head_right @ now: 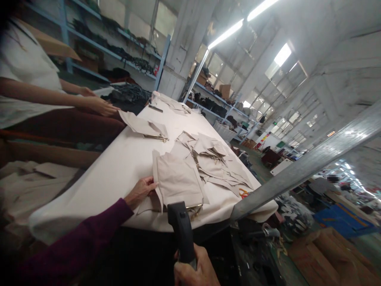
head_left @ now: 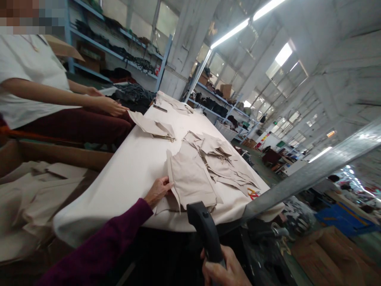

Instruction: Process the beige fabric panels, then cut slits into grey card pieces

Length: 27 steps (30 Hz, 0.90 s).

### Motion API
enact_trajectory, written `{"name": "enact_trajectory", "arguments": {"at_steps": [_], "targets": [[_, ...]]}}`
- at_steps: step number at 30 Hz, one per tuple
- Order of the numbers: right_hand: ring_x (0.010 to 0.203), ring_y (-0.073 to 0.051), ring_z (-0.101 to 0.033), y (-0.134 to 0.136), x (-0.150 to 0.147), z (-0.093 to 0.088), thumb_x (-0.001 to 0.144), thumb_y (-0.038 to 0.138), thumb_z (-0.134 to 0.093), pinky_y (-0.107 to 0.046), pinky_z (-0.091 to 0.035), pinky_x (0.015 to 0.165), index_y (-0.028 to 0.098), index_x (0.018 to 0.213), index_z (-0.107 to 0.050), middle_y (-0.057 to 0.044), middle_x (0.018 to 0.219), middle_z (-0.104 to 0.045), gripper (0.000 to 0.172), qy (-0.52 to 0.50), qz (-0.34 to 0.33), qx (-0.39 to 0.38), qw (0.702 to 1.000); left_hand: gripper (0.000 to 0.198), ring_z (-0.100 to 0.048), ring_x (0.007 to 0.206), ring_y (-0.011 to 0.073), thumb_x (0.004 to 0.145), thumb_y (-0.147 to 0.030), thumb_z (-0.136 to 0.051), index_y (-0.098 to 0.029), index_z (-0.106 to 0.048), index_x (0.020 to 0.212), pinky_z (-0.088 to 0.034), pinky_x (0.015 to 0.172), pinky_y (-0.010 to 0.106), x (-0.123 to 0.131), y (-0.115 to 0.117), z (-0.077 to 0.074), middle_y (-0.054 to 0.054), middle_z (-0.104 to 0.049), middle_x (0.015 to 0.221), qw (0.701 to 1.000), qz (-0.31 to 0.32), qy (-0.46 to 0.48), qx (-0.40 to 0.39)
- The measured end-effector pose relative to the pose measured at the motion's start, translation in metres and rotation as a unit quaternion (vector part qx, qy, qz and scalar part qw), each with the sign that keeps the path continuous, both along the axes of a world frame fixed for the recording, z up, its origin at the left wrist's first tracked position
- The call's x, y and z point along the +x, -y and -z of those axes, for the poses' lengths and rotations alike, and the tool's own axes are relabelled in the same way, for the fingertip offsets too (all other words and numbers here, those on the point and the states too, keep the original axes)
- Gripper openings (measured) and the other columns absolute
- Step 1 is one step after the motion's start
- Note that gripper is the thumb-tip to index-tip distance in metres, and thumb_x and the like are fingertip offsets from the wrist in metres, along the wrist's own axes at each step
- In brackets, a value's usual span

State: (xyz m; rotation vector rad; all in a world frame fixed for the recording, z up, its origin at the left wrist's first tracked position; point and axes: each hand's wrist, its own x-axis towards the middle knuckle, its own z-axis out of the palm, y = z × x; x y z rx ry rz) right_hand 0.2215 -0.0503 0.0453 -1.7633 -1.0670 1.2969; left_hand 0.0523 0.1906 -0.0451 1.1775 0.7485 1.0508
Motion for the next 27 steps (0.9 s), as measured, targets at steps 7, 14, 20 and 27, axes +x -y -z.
{"name": "enact_trajectory", "arguments": {"at_steps": [7,14,20,27], "targets": [[0.039,-0.009,-0.047,-0.04,-0.024,0.012,0.068,0.037,-0.062,-0.023,-0.042,0.039,0.015,0.093,-0.049,0.005,0.057,-0.053,0.035,-0.109,-0.04,-0.007,0.993,0.035,-0.065,0.064,0.018,0.059,-0.029,-0.077,-0.011,-0.062,0.085,-0.052,0.055,0.027,-0.002,0.005,-0.006,0.008,-0.071,0.08,0.982,0.043,0.132,-0.125],[0.038,-0.007,-0.043,-0.074,-0.025,0.004,0.074,0.03,-0.063,-0.021,-0.043,0.037,0.014,0.09,-0.053,0.005,0.057,-0.051,0.024,-0.186,-0.048,0.071,0.979,0.034,-0.066,0.065,0.0193,0.061,-0.026,-0.076,-0.008,-0.066,0.088,-0.053,0.057,0.029,-0.004,0.008,-0.012,0.01,-0.072,0.081,0.977,0.105,0.139,-0.119],[0.039,-0.007,-0.044,-0.045,0.006,-0.008,0.075,0.033,-0.064,-0.022,-0.043,0.038,0.015,0.096,-0.05,0.005,0.061,-0.052,0.031,-0.169,-0.006,0.067,0.983,0.035,-0.066,0.068,0.0198,0.059,-0.026,-0.078,-0.008,-0.066,0.088,-0.055,0.062,0.032,-0.001,0.006,-0.01,0.01,-0.072,0.083,0.979,0.071,0.139,-0.133],[0.038,-0.008,-0.046,-0.024,0.001,0.007,0.07,0.033,-0.062,-0.02,-0.041,0.038,0.015,0.092,-0.051,0.005,0.055,-0.052,0.03,-0.157,-0.056,-0.01,0.986,0.036,-0.066,0.069,0.0202,0.06,-0.028,-0.077,-0.008,-0.065,0.088,-0.054,0.061,0.031,0.002,0.007,-0.013,0.01,-0.071,0.083,0.983,0.078,0.104,-0.128]]}}
